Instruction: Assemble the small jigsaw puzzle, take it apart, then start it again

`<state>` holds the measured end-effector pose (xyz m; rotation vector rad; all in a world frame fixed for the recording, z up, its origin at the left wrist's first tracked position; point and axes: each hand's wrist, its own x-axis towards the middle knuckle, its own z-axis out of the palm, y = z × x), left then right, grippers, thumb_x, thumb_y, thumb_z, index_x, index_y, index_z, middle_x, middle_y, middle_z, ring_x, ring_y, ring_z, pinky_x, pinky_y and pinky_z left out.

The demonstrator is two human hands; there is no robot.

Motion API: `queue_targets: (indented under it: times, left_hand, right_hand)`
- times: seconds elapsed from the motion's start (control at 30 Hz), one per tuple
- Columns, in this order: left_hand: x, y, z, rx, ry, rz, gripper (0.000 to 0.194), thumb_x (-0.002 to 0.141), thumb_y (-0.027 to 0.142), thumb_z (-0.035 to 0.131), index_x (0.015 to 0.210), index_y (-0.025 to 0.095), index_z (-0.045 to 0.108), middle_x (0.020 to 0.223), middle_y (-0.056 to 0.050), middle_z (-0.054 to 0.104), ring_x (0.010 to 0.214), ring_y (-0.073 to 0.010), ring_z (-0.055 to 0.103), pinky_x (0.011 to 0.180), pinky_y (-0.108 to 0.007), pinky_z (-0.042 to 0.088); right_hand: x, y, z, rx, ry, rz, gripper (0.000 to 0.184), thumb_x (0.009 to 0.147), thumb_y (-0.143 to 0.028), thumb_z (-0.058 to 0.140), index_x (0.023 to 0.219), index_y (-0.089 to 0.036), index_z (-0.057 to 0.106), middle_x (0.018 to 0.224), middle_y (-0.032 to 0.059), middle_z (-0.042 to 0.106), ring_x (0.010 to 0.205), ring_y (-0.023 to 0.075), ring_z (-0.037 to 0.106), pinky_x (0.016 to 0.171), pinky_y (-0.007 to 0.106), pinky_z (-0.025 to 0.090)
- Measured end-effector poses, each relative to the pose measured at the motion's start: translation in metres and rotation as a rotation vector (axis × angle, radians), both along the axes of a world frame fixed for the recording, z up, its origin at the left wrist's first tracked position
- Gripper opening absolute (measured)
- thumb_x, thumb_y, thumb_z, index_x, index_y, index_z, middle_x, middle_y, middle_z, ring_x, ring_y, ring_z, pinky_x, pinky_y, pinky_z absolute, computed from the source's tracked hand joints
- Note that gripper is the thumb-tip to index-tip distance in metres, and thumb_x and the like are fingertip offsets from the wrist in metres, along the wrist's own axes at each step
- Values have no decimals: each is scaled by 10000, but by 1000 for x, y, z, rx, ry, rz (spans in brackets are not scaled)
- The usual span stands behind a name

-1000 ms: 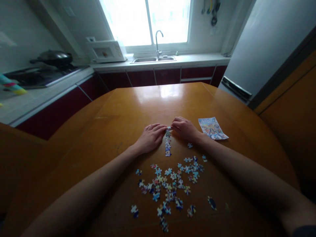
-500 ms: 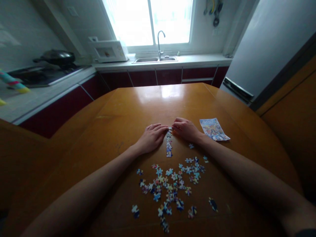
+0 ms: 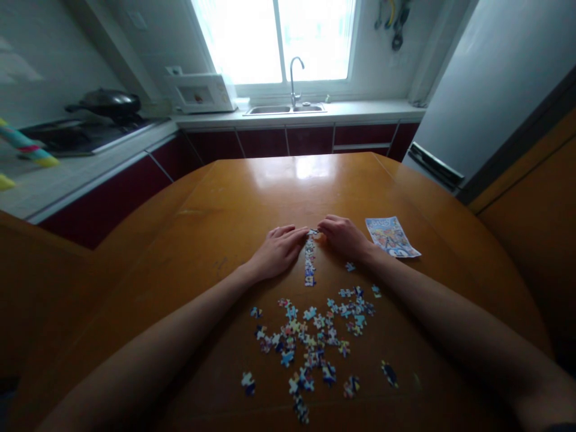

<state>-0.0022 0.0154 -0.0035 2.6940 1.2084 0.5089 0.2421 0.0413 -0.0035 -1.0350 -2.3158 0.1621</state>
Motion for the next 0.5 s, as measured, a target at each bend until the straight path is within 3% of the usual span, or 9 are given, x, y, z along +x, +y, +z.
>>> queue_targets:
  times: [0.23,0.5]
  left_hand:
    - [-1,1,-2,-3,14,-7,464,1024,319,410,1488,321,426,1499,-4,511,1360,-283,448,1127,-541,371]
    - [0,-4,3,-1,23,20,450,1046,352,366,1482,287,453,1451,-90,541,1366,-300,448,1120,-549,370]
  right_hand:
    - [2,-3,-1,-39,253,134,200,965,-164,548,825,-150,690,847,68,664,760,144,592,712,281,472]
    - [3,-10,-1,-70,275,295,147,946,-223,590,892,-173,718,964,88,691,859,159,641,794,323,542]
